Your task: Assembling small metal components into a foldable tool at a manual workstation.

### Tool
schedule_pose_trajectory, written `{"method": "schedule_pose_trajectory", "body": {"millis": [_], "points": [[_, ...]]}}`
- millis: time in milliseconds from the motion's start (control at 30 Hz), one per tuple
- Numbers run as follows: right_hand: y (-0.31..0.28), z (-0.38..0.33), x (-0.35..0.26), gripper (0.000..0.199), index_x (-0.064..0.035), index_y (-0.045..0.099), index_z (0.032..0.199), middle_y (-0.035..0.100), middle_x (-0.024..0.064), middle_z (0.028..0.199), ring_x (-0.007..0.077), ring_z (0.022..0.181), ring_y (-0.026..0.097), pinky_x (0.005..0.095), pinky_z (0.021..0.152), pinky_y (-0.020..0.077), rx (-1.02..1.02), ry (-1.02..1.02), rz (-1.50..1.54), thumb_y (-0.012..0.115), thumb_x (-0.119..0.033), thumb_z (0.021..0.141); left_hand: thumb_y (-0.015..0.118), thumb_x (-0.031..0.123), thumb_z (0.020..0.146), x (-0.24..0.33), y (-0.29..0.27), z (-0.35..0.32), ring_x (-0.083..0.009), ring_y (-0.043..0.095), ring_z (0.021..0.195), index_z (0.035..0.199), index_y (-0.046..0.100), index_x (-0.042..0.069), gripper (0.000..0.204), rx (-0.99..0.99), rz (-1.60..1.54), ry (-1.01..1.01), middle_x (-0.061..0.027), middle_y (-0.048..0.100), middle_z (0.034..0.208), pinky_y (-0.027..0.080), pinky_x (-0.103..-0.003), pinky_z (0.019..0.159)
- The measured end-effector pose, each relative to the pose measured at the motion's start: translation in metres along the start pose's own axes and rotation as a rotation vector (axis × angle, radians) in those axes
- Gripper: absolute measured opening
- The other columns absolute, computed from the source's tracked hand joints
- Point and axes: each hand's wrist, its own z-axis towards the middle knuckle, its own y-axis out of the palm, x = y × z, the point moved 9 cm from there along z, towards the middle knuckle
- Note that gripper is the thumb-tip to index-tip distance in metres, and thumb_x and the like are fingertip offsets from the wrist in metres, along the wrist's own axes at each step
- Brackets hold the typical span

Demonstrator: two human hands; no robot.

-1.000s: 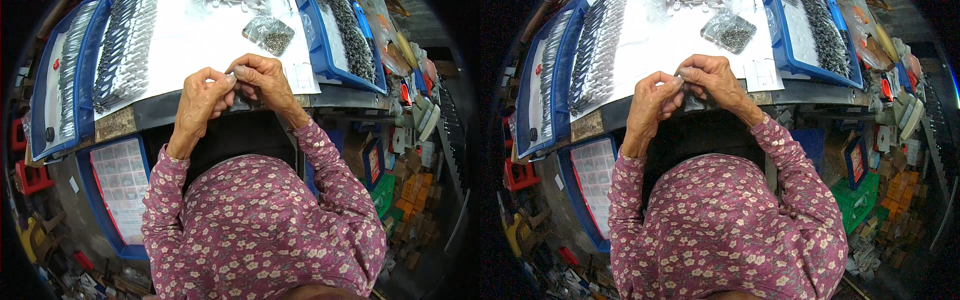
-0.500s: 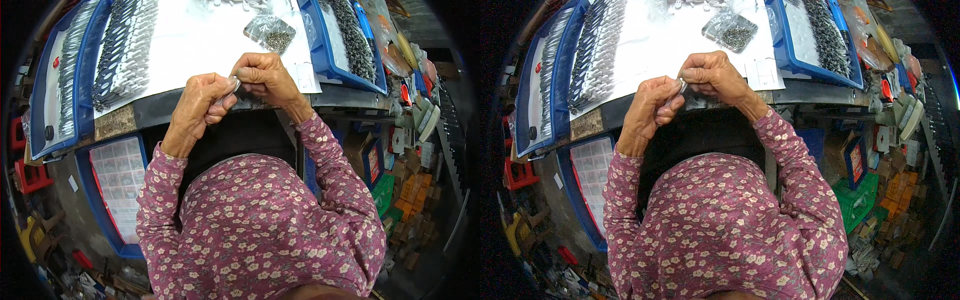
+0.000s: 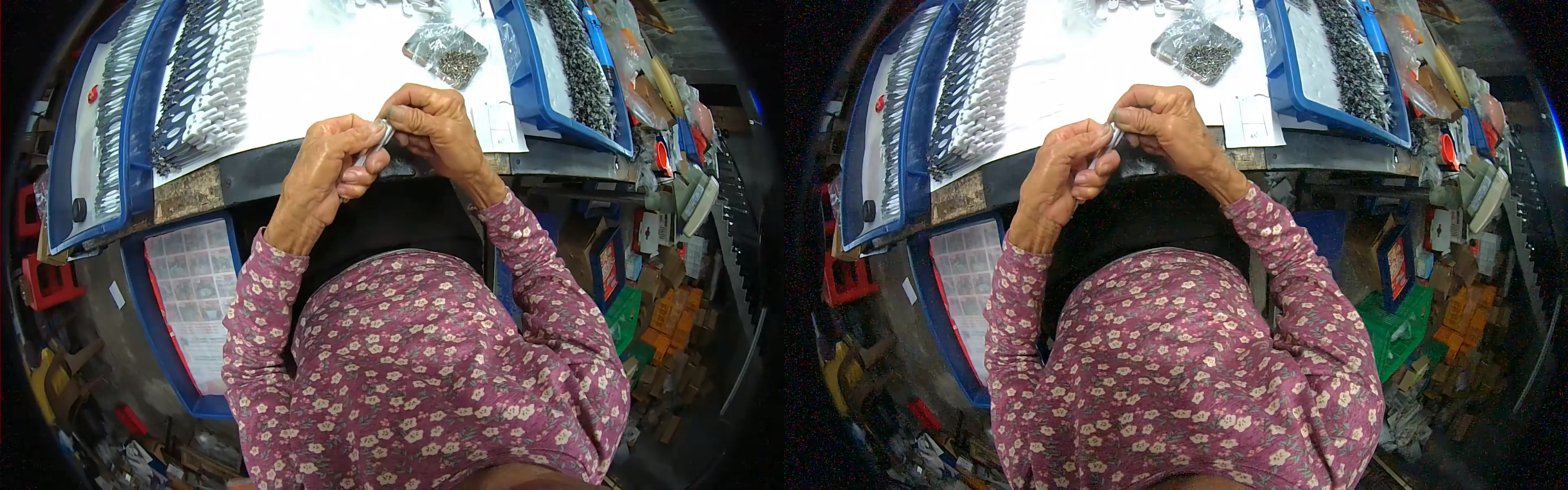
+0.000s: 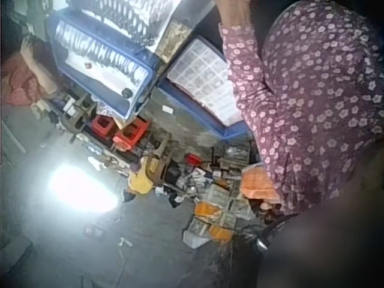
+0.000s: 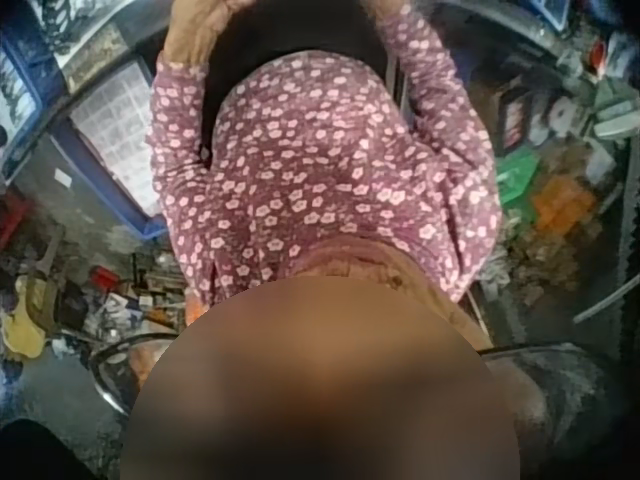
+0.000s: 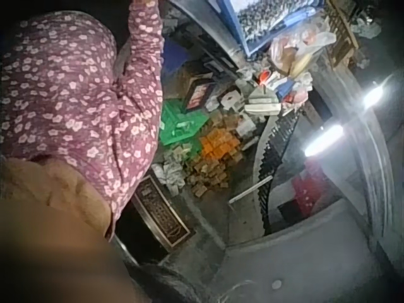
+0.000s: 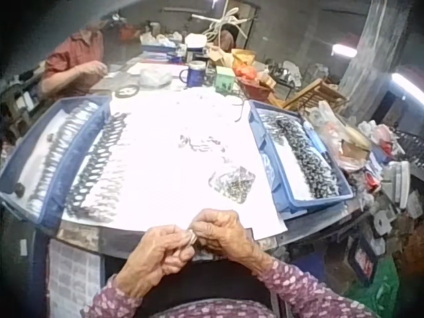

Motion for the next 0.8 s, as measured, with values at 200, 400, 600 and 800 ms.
{"method": "schedule_pose_trajectory", "body": {"millis": [200,400,600,800], "points": [[-0.0012,-0.0003,0.0008,0.017,-0.0007,0.061,0.082,0.051,-0.0018,0.056,0.0003,0.043,0.038,0.0145,0.037,0.0270,-0.016,-0.014,-0.033,0.058,-0.017,0.085,0.051,0.014,0.087,-0.0041,-0.0045,0.0005,-0.0012,0.032,0.042,0.080,0.048,0.003,0.013,-0.032,-0.026,-0.023,-0.0037,0.048,0.063,0.023,-0.011,0.033],[-0.0003,-0.0012,0.0006,0.018,-0.0013,0.061,0.082,0.050,-0.0027,0.056,0.0005,0.044,0.039,0.0142,0.038,0.0289,-0.033,-0.045,-0.064,0.057,-0.018,0.085,0.056,0.013,0.084,-0.0038,-0.0034,0.0008,-0.0014,0.033,0.040,0.078,0.048,0.002,0.014,-0.036,-0.054,-0.005,-0.0057,0.050,0.061,0.022,-0.012,0.031],[0.0004,-0.0042,-0.0028,0.015,0.0009,0.061,0.084,0.049,-0.0020,0.055,0.0006,0.044,0.039,0.0135,0.037,0.0259,0.036,-0.104,-0.138,0.057,-0.014,0.085,0.057,0.014,0.083,-0.0035,-0.0058,0.0004,-0.0007,0.031,0.040,0.078,0.049,0.002,0.015,-0.020,-0.005,-0.019,-0.0034,0.048,0.059,0.022,-0.012,0.031],[0.0040,0.0003,0.0024,0.016,0.0000,0.061,0.083,0.050,-0.0019,0.057,0.0013,0.045,0.040,0.0139,0.039,0.0285,-0.034,-0.014,-0.080,0.057,-0.015,0.085,0.057,0.016,0.083,-0.0025,-0.0056,-0.0026,-0.0002,0.030,0.040,0.077,0.049,0.004,0.016,-0.007,0.011,-0.014,-0.0014,0.046,0.058,0.020,-0.012,0.031]]}}
